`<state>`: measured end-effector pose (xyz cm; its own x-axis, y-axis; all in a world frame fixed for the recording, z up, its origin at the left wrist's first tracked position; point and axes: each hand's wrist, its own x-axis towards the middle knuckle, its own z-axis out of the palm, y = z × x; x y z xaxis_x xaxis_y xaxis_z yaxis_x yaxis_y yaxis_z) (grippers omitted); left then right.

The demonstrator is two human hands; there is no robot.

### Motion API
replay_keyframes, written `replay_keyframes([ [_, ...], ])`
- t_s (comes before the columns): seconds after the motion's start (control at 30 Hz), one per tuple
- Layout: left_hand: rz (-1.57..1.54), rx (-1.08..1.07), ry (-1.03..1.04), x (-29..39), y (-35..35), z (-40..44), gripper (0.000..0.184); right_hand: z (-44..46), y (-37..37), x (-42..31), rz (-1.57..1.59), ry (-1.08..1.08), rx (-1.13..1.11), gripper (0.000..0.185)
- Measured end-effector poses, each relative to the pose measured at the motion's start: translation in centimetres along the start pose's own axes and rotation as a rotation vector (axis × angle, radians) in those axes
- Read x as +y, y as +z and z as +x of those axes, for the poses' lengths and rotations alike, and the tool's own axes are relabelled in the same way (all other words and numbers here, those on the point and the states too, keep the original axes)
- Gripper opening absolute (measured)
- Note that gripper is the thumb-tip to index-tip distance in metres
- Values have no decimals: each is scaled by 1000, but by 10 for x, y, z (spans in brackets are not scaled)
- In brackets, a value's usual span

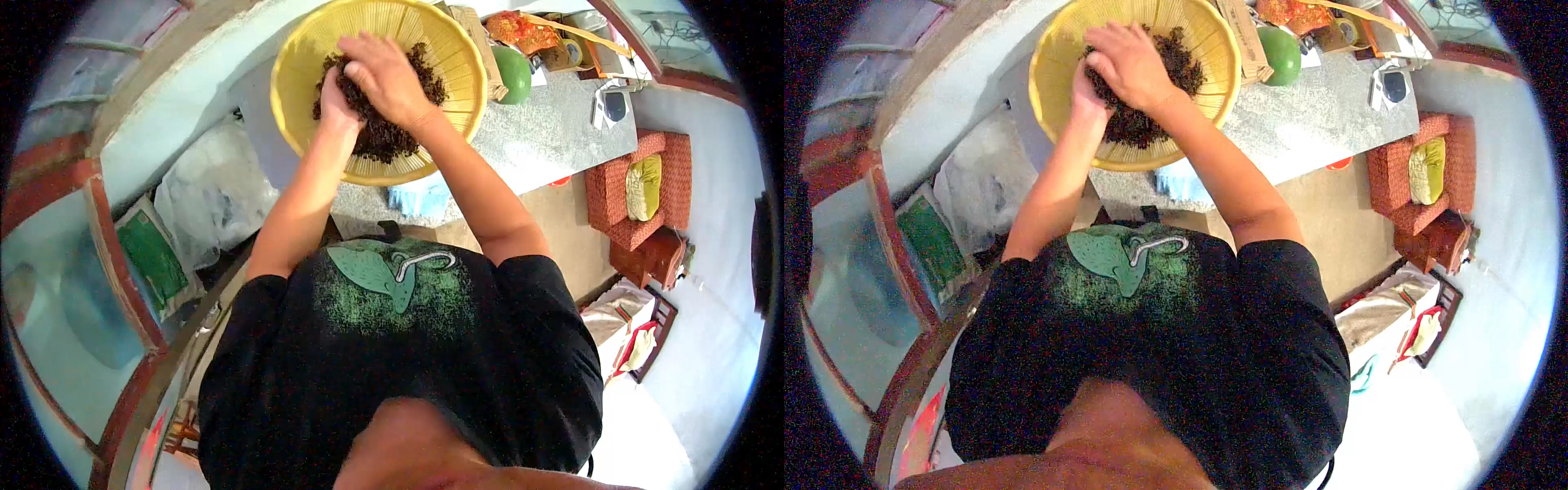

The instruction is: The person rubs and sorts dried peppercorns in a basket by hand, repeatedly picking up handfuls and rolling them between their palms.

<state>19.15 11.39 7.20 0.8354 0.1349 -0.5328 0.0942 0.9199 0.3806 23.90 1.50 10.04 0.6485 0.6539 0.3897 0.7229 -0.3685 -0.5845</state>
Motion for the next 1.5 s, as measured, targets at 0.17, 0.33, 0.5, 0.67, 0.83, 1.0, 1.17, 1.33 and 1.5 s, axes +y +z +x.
replay_keyframes([
  [0.17, -103, -231, -30, 8, -3, -9, 51, 22, -60, -42, 100, -115, 418, 35],
  [0.33, -39, -65, 66, -10, -8, 4, 48, -24, 23, -1, -31, -4, 87, 41],
  [0.5, 4, -62, 77, 9, -6, -4, 40, -18, 22, 14, 295, 129, 123, 56],
  [0.67, 428, -207, 122, 44, 2, -9, 36, -14, -3, 26, 449, 395, 110, 67],
  [0.83, 798, -110, 472, 57, -9, 8, 60, 1, -22, 45, 140, 370, 282, 57],
  [1.0, 1022, 142, 502, 50, -44, 13, 66, -13, -17, 71, -14, 375, 255, 62],
  [1.17, 540, 386, 74, 24, -87, 39, 46, -30, 1, 62, -182, 615, -306, 63],
  [1.33, 370, 313, -2, -11, -79, 55, 24, -33, 41, 46, -79, 695, -361, 67],
  [1.5, 216, 168, -4, 12, -30, 19, 28, -25, 17, 20, 234, 509, -26, 49],
])
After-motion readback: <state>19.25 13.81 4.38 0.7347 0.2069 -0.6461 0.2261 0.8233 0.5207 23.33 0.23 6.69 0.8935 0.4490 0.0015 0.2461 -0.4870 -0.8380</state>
